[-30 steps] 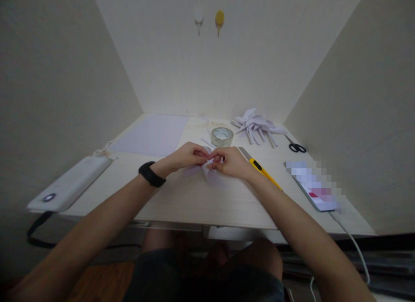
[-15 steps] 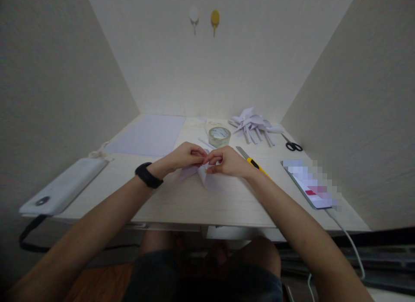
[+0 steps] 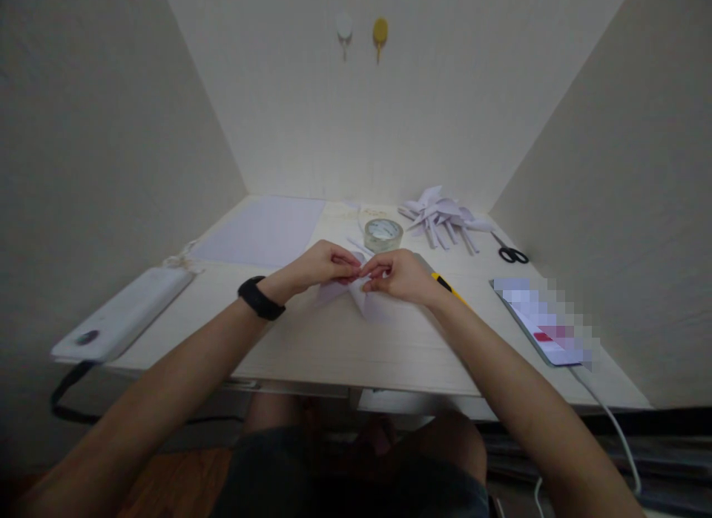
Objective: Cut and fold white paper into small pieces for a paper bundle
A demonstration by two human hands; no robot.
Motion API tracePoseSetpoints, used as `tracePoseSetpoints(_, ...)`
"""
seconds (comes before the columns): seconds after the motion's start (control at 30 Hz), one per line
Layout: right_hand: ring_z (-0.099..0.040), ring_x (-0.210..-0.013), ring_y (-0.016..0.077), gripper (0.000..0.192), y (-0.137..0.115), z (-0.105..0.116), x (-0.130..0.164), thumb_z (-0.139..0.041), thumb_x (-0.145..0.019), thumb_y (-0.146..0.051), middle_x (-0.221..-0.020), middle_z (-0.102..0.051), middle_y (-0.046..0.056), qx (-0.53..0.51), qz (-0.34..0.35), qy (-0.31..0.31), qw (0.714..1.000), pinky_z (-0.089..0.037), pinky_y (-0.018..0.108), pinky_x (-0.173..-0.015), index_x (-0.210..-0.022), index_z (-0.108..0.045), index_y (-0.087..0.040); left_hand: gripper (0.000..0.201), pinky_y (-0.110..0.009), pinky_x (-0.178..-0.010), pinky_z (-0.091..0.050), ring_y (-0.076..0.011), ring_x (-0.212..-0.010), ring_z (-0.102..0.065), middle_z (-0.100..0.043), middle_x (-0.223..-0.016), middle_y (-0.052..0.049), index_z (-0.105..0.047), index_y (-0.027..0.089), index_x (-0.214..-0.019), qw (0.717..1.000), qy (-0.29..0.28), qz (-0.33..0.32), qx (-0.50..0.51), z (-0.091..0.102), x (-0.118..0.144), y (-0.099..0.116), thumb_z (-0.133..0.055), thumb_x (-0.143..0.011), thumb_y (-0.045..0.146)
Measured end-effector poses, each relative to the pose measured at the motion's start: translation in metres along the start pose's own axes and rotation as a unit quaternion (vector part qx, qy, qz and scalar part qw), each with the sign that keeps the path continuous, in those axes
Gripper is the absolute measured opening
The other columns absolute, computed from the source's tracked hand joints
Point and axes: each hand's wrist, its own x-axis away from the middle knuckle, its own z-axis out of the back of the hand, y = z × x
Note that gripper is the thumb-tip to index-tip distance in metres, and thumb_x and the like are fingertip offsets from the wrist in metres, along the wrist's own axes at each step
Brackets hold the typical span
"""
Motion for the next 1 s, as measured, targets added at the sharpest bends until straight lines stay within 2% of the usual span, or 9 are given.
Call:
tracePoseSetpoints(0.27,-0.068,-0.068,0.019,0.021,0.006,0.0,-0.002,-0.081,-0.062,-0.033,-0.073,-0.074,0.004,-0.009,-0.016,0.03,0.999,-0.052,0.03,-0.062,-0.077,-0.073,-0.02,0.009,-0.02,-0.059,-0.048,-0.0071,-0.057,-0.057,-0.066,-0.064,-0.003,-0.073,0.011,-0.07,1.0,-0.024,-0.002,-0.007,0.005,-0.001,-0.004,-0.068,-0.077,0.008)
tracePoseSetpoints(0.47,-0.07,-0.069,0.0194,0.021,0.001,0.001,0.0,-0.08,-0.063,-0.033,-0.074,-0.075,0.003,-0.02,-0.021,0.005,1.0,-0.054,0.031,-0.063,-0.078,-0.072,-0.021,0.009,-0.022,-0.06,-0.048,-0.0077,-0.058,-0.056,-0.065,-0.064,-0.002,-0.073,0.012,-0.07,0.998,-0.039,-0.032,-0.026,0.006,-0.004,-0.009,-0.068,-0.077,0.013)
tracePoseSetpoints(0.8,-0.072,-0.071,0.0202,0.018,0.005,-0.002,0.0,-0.079,-0.065,-0.031,-0.075,-0.075,0.003,-0.021,-0.027,-0.001,0.999,-0.055,0.03,-0.065,-0.079,-0.072,-0.021,0.008,-0.022,-0.058,-0.045,-0.0078,-0.055,-0.053,-0.061,-0.058,0.0,-0.072,0.011,-0.069,0.996,-0.051,-0.042,-0.052,0.006,-0.005,-0.011,-0.065,-0.074,0.013)
tracePoseSetpoints(0.87,-0.072,-0.071,0.0199,0.022,0.005,-0.002,0.001,-0.078,-0.067,-0.028,-0.074,-0.075,0.002,-0.017,-0.022,0.0,1.0,-0.054,0.03,-0.065,-0.088,-0.072,-0.021,0.008,-0.023,-0.058,-0.046,-0.0084,-0.056,-0.053,-0.062,-0.059,-0.001,-0.072,0.011,-0.071,0.996,-0.045,-0.048,-0.056,0.006,-0.005,-0.012,-0.066,-0.073,0.014)
tracePoseSetpoints(1.0,-0.073,-0.073,0.0198,0.05,0.003,-0.002,0.002,-0.075,-0.068,-0.02,-0.075,-0.076,0.0,0.0,-0.013,0.008,1.0,-0.054,0.031,-0.071,-0.117,-0.066,-0.021,0.01,-0.023,-0.057,-0.045,-0.0094,-0.057,-0.055,-0.063,-0.062,-0.002,-0.073,0.011,-0.074,0.991,-0.049,-0.086,-0.093,0.009,-0.008,-0.017,-0.065,-0.074,0.016)
